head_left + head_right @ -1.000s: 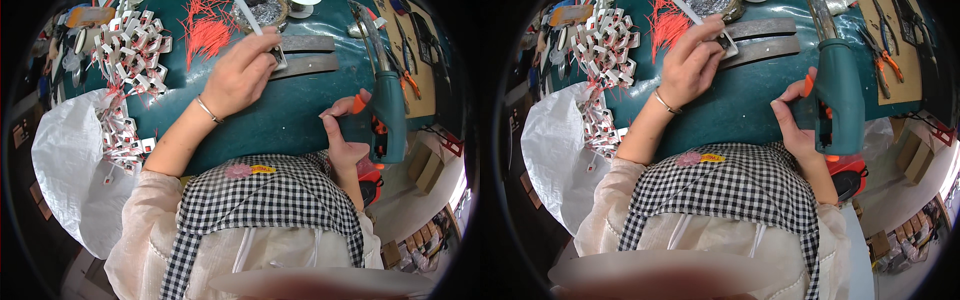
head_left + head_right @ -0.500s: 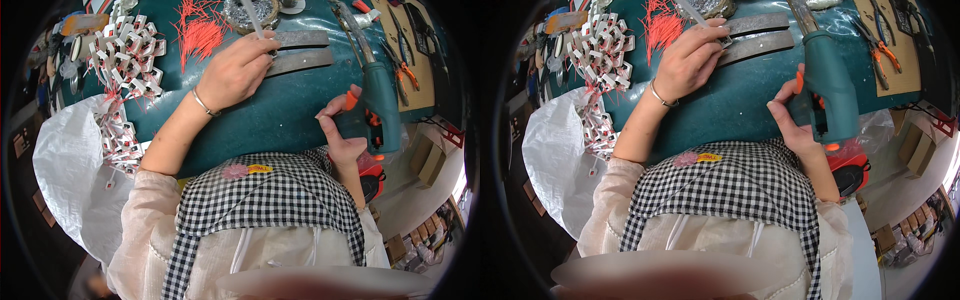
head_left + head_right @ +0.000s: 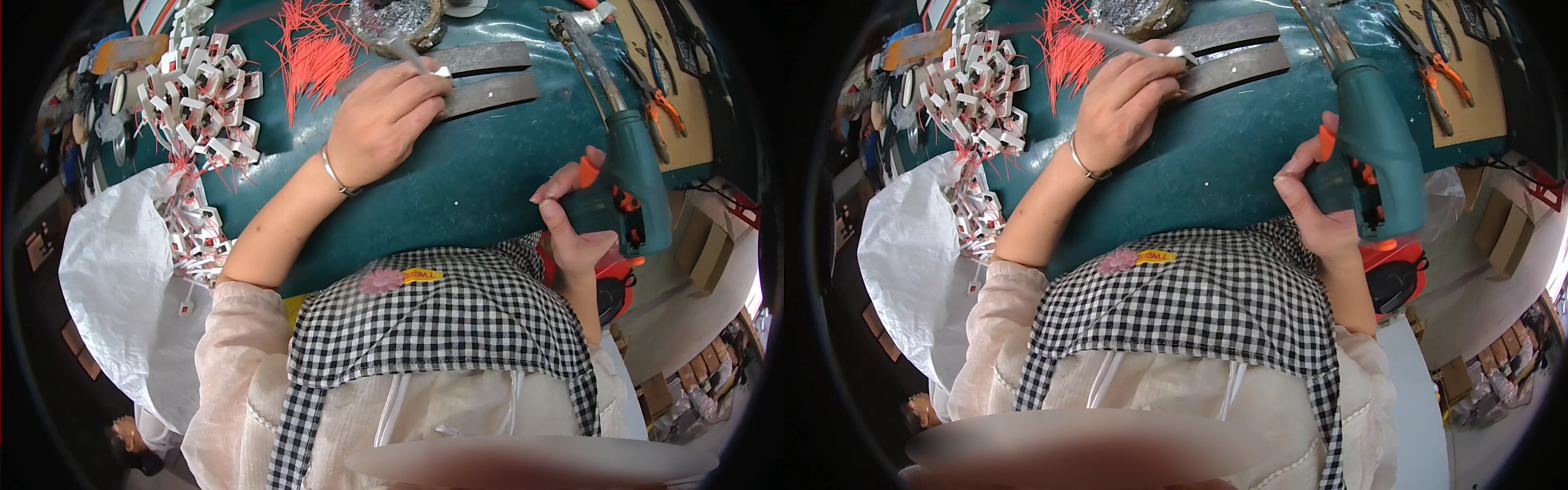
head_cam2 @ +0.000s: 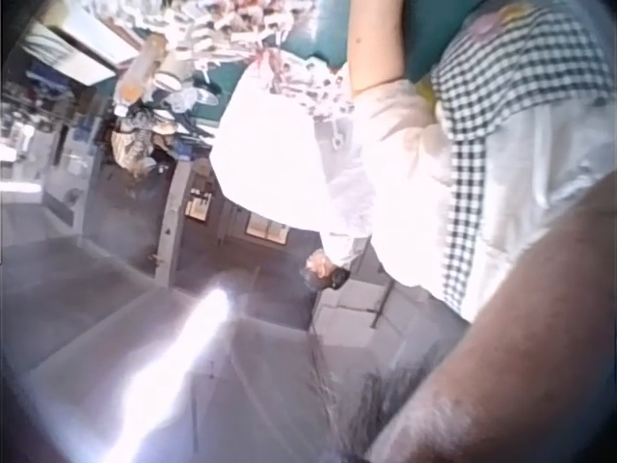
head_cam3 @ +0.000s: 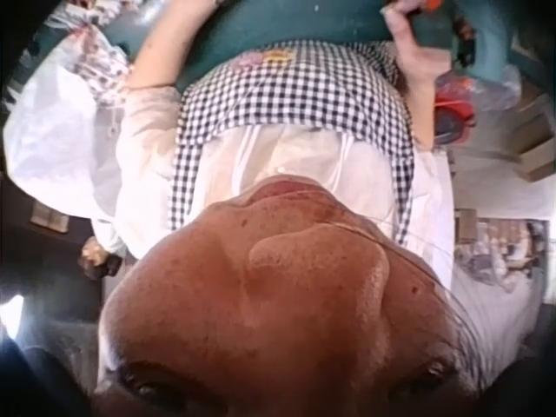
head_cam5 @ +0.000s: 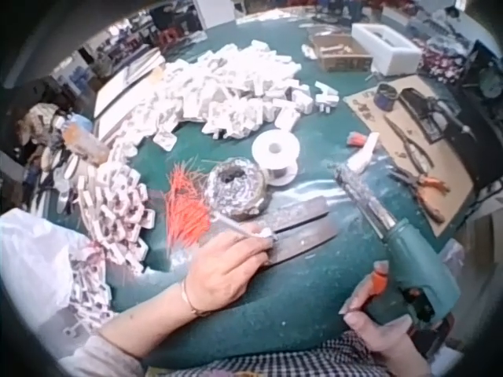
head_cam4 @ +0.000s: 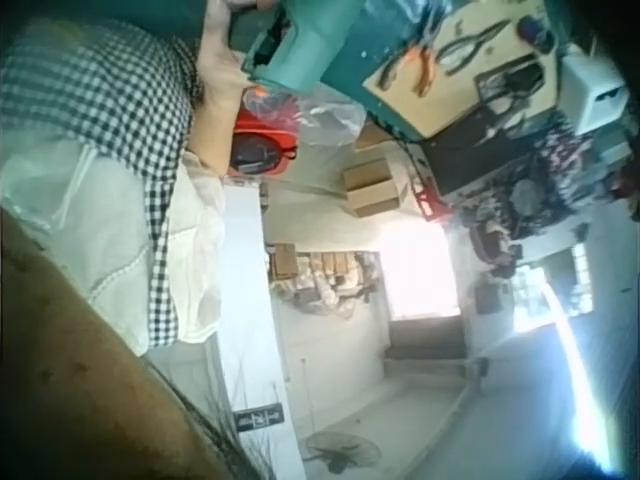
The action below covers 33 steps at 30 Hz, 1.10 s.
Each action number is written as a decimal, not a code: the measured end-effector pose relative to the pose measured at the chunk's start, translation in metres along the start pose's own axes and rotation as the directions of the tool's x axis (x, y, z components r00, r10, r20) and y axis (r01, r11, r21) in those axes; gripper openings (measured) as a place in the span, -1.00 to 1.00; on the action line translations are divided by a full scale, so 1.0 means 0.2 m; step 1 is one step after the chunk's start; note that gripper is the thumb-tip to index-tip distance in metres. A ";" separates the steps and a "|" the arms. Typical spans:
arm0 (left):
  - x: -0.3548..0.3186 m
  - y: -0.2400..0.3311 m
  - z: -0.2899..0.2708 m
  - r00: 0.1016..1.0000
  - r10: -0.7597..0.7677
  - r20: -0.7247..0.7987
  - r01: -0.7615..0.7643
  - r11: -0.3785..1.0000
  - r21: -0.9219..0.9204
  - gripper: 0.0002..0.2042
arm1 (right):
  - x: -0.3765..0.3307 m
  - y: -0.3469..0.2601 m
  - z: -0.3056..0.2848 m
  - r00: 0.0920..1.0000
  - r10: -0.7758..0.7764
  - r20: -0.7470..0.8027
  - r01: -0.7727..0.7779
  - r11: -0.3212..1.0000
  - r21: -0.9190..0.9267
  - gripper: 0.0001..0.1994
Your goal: The person solders small electrical components using a soldering iron gun and soldering wire, joining the components to housing parts on an assembly line.
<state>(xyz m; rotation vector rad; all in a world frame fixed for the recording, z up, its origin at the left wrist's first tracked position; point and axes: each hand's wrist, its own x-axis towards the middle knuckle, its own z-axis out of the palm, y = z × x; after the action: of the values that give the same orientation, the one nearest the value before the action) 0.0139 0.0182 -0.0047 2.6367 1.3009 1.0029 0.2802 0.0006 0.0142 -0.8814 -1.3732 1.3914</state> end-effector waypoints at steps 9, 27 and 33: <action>0.00 0.01 0.02 0.997 -0.068 -0.046 0.068 0.998 -0.001 -0.87 | -0.04 -0.01 -0.04 0.994 0.104 -0.016 -0.103 0.991 0.082 -0.35; 0.04 0.05 0.07 0.919 -0.340 -0.201 0.325 0.940 -0.103 -0.86 | -0.12 -0.07 -0.16 0.952 0.278 0.127 -0.304 0.902 0.306 -0.36; 0.04 0.07 0.08 0.892 -0.396 -0.219 0.369 0.917 -0.154 -0.88 | -0.13 -0.05 -0.16 0.935 0.323 0.150 -0.354 0.886 0.300 -0.41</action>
<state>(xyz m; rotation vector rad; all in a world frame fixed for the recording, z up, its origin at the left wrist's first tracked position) 0.0354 0.0194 -0.0090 2.1025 1.6749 1.3133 0.3184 -0.0150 0.0182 -0.8682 -1.0448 1.8888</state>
